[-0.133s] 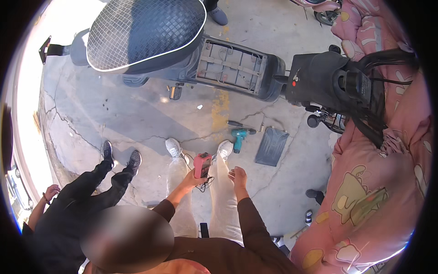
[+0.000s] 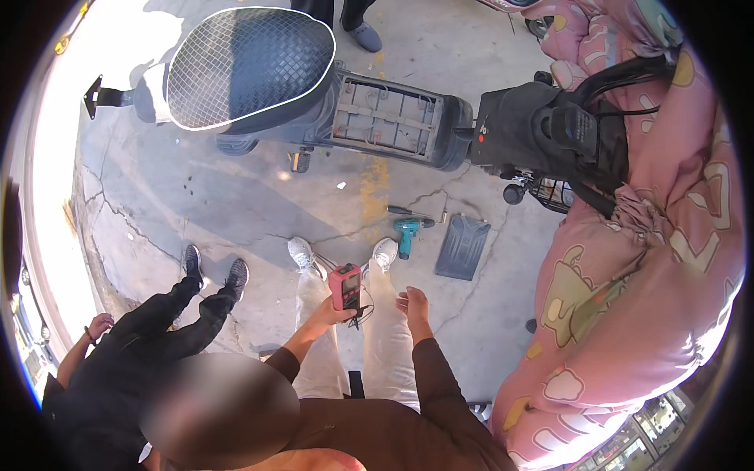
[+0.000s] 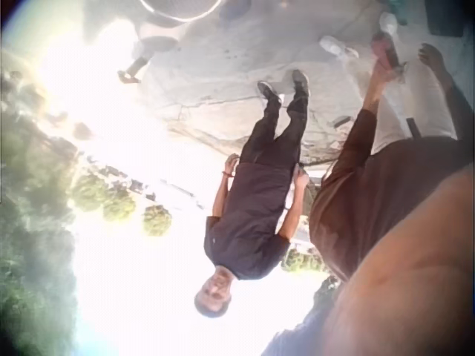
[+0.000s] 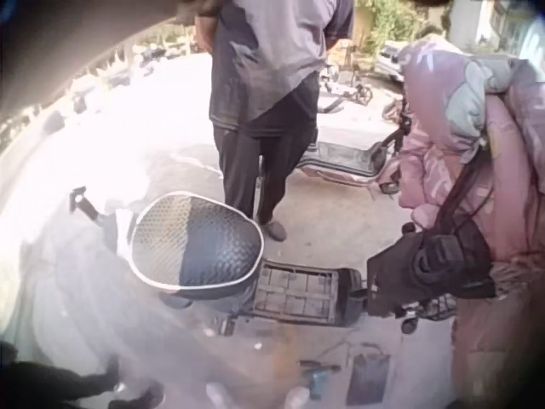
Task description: The person removes the seat cover of an electric scooter to access the battery compartment. They use a multimeter to test the voltage of the battery terminals, moving the probes between different points.
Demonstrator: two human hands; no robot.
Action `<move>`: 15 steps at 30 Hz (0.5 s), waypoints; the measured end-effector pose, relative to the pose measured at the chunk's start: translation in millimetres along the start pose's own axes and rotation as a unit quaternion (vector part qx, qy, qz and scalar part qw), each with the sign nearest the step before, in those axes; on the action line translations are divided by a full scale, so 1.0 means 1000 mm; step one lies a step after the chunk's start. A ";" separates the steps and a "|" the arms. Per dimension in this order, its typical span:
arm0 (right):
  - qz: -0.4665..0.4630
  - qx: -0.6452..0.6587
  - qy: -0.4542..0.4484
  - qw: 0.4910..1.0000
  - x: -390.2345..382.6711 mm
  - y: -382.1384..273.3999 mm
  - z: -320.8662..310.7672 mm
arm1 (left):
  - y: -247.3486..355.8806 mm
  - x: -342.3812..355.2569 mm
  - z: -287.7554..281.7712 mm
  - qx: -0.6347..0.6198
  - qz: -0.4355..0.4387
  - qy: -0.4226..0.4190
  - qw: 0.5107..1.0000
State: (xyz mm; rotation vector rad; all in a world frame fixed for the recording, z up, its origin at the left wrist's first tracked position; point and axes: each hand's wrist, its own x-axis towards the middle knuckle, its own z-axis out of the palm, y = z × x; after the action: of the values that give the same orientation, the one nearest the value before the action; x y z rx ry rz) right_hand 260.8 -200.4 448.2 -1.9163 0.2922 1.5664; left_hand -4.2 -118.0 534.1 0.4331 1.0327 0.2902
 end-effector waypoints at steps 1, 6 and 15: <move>0.012 -0.002 -0.011 1.000 -0.009 -0.007 -0.008 | 0.007 -0.011 0.011 0.004 0.002 -0.020 1.000; -0.001 0.132 -0.029 0.991 -0.030 -0.011 -0.047 | 0.033 -0.067 0.080 -0.006 0.034 0.002 0.999; -0.080 -0.211 -0.022 0.974 -0.133 0.046 -0.176 | 0.040 -0.127 0.067 0.179 -0.028 -0.086 0.980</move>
State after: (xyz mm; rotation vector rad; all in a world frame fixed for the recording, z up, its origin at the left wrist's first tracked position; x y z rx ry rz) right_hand 340.2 -369.9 573.3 -2.1512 -0.2319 1.6547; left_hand -8.5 -151.7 678.8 0.7393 0.9258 0.0135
